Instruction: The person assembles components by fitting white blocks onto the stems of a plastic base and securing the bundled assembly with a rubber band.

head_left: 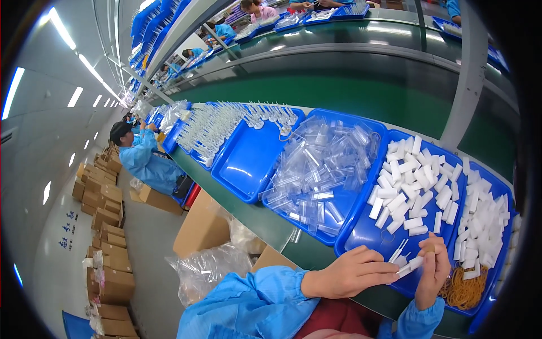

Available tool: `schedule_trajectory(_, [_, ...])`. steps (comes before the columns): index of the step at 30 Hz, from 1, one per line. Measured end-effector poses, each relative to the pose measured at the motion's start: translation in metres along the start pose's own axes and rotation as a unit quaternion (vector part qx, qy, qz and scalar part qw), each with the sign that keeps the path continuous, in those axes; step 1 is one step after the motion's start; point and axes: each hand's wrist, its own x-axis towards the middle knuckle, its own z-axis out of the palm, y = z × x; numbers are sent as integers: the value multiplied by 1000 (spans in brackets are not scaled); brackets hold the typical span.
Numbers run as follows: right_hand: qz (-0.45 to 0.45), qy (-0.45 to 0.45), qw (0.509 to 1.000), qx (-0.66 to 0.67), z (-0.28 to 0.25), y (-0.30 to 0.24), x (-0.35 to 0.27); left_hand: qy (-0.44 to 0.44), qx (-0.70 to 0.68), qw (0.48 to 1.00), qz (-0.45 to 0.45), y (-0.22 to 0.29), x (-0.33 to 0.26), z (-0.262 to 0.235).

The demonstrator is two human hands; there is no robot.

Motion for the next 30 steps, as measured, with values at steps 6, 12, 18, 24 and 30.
schedule_trajectory(6, [-13, -7, 1000, -27, 3, -5, -4, -7, -22, 1000, 4, 2, 2, 5])
schedule_trajectory(12, [-27, 11, 997, -71, 4, -8, -4, 13, 4, 1000, 2, -2, 0, 9])
schedule_trajectory(18, [-39, -26, 997, -56, 9, -6, -4, 22, -24, 999, -18, -5, 7, 11])
schedule_trajectory(24, [-47, -29, 995, -79, 8, -10, -5, 67, -85, 993, -42, -12, 17, 25])
schedule_trajectory(30, [-53, 6, 984, -169, -15, -22, -14, 82, -140, 987, 8, -18, 20, 37])
